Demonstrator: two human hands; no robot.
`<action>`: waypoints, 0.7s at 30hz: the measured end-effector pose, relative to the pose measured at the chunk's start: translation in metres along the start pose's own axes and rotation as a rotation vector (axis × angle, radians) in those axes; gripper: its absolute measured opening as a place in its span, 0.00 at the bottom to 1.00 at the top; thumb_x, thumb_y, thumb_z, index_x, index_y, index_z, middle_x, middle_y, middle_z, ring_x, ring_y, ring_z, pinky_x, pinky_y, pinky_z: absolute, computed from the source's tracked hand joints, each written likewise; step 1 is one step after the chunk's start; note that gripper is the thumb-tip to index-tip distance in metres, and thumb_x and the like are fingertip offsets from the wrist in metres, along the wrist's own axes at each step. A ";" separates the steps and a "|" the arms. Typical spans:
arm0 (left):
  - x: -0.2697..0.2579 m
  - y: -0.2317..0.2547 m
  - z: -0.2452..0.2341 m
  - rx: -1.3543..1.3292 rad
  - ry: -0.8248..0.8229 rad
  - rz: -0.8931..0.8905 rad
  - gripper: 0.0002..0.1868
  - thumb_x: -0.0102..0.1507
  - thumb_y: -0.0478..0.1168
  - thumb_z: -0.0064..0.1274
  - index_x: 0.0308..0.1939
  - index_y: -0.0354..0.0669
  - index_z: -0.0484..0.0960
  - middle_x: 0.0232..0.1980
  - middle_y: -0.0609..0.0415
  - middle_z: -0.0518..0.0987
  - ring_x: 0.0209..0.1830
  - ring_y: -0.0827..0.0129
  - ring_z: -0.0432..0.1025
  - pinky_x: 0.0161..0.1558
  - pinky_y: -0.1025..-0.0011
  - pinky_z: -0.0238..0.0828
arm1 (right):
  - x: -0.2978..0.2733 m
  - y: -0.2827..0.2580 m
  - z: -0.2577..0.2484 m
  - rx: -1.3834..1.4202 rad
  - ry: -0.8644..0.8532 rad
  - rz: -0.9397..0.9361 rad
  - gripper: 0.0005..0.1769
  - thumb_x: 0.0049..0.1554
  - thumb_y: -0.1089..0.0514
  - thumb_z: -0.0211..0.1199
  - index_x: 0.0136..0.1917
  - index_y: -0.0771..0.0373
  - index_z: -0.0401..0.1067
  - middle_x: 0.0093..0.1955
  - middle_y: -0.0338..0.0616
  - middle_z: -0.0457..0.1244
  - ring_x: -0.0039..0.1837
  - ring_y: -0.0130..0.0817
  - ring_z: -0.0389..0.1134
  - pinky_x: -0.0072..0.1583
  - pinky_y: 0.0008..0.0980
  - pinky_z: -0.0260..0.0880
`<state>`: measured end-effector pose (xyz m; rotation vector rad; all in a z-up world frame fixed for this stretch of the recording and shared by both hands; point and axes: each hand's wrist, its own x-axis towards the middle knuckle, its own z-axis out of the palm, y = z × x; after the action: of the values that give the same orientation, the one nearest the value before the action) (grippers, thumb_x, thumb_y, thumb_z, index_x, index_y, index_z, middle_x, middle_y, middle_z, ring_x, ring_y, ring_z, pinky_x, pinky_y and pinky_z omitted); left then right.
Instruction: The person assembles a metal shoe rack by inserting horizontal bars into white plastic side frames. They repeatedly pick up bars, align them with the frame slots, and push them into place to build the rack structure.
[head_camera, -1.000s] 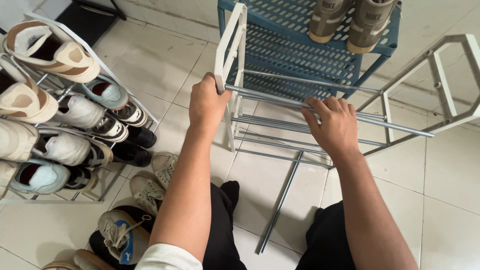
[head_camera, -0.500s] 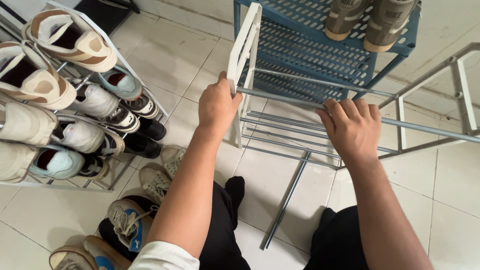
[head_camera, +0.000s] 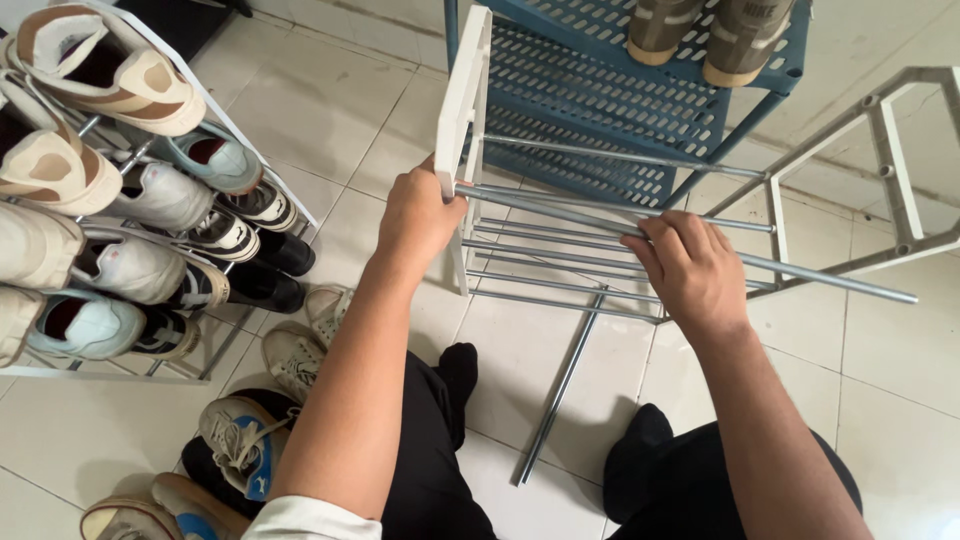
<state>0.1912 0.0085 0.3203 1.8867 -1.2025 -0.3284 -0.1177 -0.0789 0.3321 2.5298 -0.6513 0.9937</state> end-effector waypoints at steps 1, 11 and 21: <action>0.000 0.000 0.000 -0.016 0.006 0.020 0.17 0.56 0.33 0.57 0.51 0.40 0.82 0.40 0.46 0.87 0.39 0.53 0.82 0.43 0.61 0.78 | 0.001 0.000 0.000 0.012 0.008 -0.005 0.13 0.61 0.52 0.73 0.50 0.61 0.74 0.50 0.42 0.68 0.51 0.38 0.72 0.52 0.34 0.72; -0.003 -0.006 -0.004 0.004 0.025 -0.007 0.13 0.59 0.35 0.60 0.47 0.38 0.81 0.34 0.43 0.85 0.36 0.51 0.81 0.40 0.61 0.77 | 0.024 0.009 0.002 0.068 -0.050 -0.017 0.13 0.61 0.51 0.73 0.42 0.59 0.74 0.43 0.36 0.69 0.46 0.34 0.71 0.47 0.34 0.71; 0.000 0.001 0.004 -0.041 0.055 -0.004 0.17 0.57 0.32 0.57 0.51 0.40 0.80 0.39 0.47 0.87 0.39 0.52 0.82 0.41 0.60 0.79 | 0.036 0.015 0.006 0.015 -0.432 0.220 0.18 0.64 0.47 0.65 0.35 0.55 0.77 0.31 0.38 0.67 0.33 0.42 0.67 0.36 0.40 0.66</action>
<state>0.1882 0.0059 0.3186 1.8514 -1.1467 -0.2991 -0.0991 -0.1042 0.3556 2.7526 -1.0638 0.5100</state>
